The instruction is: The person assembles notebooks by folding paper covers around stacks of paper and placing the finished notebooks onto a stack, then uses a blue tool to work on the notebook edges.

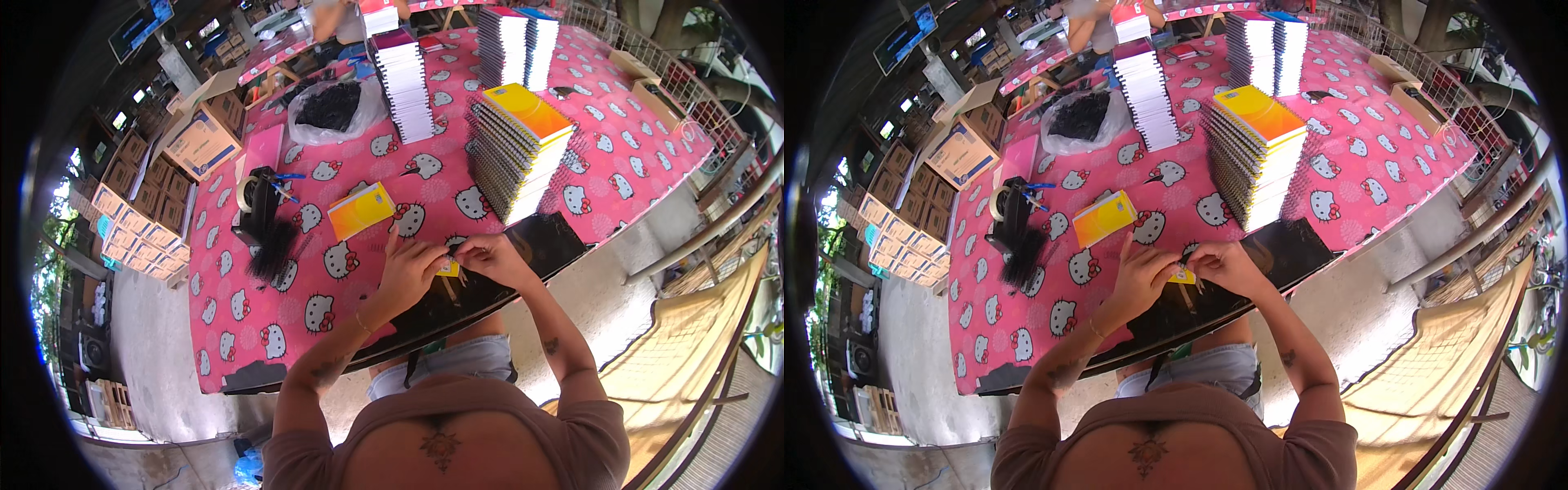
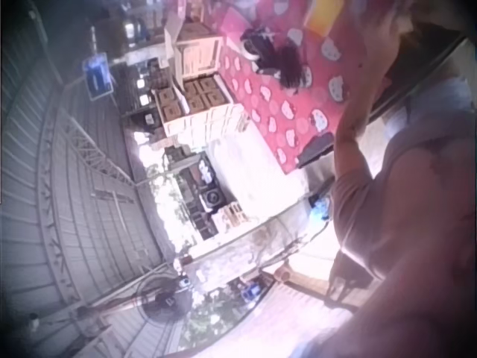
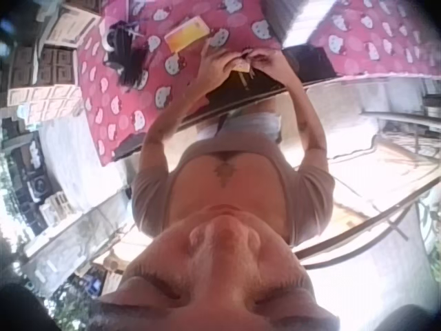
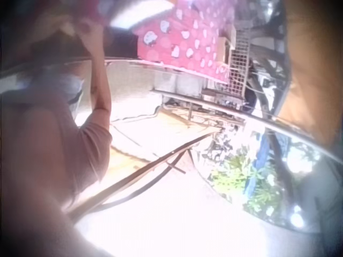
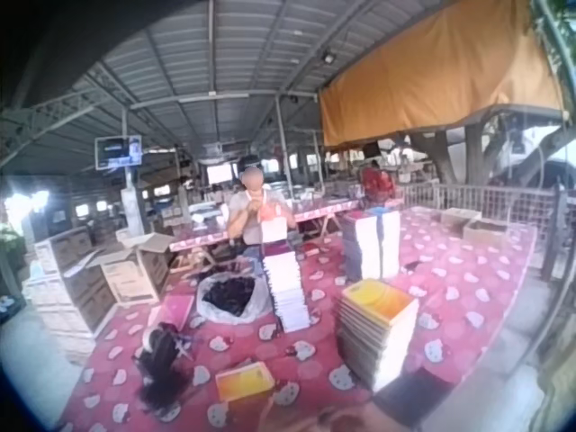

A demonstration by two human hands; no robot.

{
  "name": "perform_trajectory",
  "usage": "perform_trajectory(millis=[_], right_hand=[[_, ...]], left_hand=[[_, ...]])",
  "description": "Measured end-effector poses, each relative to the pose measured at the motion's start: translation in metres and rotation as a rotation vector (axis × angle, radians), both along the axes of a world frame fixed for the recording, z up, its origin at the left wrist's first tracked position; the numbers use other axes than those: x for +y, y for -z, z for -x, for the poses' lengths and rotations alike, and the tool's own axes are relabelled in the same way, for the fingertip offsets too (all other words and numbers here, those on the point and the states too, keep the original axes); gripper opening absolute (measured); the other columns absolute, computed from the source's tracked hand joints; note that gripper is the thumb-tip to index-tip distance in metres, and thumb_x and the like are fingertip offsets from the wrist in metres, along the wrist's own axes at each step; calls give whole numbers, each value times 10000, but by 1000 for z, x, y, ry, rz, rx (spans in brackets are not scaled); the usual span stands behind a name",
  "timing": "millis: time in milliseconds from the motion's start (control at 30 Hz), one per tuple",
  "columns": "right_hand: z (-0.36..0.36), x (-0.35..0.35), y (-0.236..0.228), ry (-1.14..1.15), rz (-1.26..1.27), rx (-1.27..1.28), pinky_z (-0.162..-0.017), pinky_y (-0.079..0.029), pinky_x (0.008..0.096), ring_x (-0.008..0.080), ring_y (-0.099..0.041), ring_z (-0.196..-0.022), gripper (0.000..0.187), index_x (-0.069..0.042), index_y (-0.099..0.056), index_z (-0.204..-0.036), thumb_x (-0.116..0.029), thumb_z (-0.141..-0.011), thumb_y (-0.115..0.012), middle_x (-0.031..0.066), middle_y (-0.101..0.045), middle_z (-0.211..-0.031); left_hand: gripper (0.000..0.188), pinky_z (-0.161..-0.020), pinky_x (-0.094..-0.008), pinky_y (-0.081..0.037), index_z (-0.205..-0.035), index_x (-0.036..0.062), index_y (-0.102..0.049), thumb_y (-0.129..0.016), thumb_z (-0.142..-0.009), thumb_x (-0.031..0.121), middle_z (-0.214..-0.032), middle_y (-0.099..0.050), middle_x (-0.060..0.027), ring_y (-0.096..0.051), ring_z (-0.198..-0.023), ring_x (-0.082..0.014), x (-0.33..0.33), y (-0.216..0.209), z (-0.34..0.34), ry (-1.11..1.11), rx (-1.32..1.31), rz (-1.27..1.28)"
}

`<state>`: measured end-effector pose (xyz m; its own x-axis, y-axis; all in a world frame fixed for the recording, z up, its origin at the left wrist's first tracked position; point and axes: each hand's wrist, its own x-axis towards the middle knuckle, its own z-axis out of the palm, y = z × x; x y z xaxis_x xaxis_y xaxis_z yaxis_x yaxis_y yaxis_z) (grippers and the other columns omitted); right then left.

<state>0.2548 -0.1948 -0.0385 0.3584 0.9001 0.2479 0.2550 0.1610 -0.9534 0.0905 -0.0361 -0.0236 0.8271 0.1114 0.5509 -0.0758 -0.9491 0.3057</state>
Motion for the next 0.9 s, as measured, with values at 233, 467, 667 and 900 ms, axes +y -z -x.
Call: perform_trajectory(millis=[233, 467, 667, 900], right_hand=[[33, 13, -8, 425, 10, -362, -625, -538, 366, 267, -692, -677, 161, -4, -590, -826, -56, -741, -717, 152, -630, -714], [38, -5, -61, 660, -305, -460, -837, -523, 403, 353, -667, -945, 243, -2, -644, -1036, -114, -832, -713, 193, -661, -1008], [-62, -43, -142, 1210, -301, -760, -1093, -369, 454, 330, -487, -1299, 548, 14, -500, -1400, -177, -924, -695, 190, -556, -1356], [-153, -48, -117, 610, -284, -26, -897, -514, 278, 111, -641, -971, 327, 25, -615, -1291, -111, -993, -621, 58, -701, -1072]], left_hand=[[224, -888, -453, -461, -1085, 93, -675, -677, -863, 127, -999, -650, -56, -602, -945, -262, -12, -15, 9, -35, 78, -92], [279, -708, -431, -524, -1129, 40, -649, -648, -850, 23, -917, -654, -108, -636, -826, -310, -7, -67, -5, 28, -76, 18], [223, -873, -386, -553, -1077, -7, -655, -629, -860, -55, -1107, -694, -182, -683, -1017, -354, 10, -177, -110, 253, -728, -45], [280, -966, -437, -522, -1100, 26, -656, -583, -843, -56, -1157, -679, -165, -644, -1122, -344, 17, -147, -191, 450, -326, -39]])
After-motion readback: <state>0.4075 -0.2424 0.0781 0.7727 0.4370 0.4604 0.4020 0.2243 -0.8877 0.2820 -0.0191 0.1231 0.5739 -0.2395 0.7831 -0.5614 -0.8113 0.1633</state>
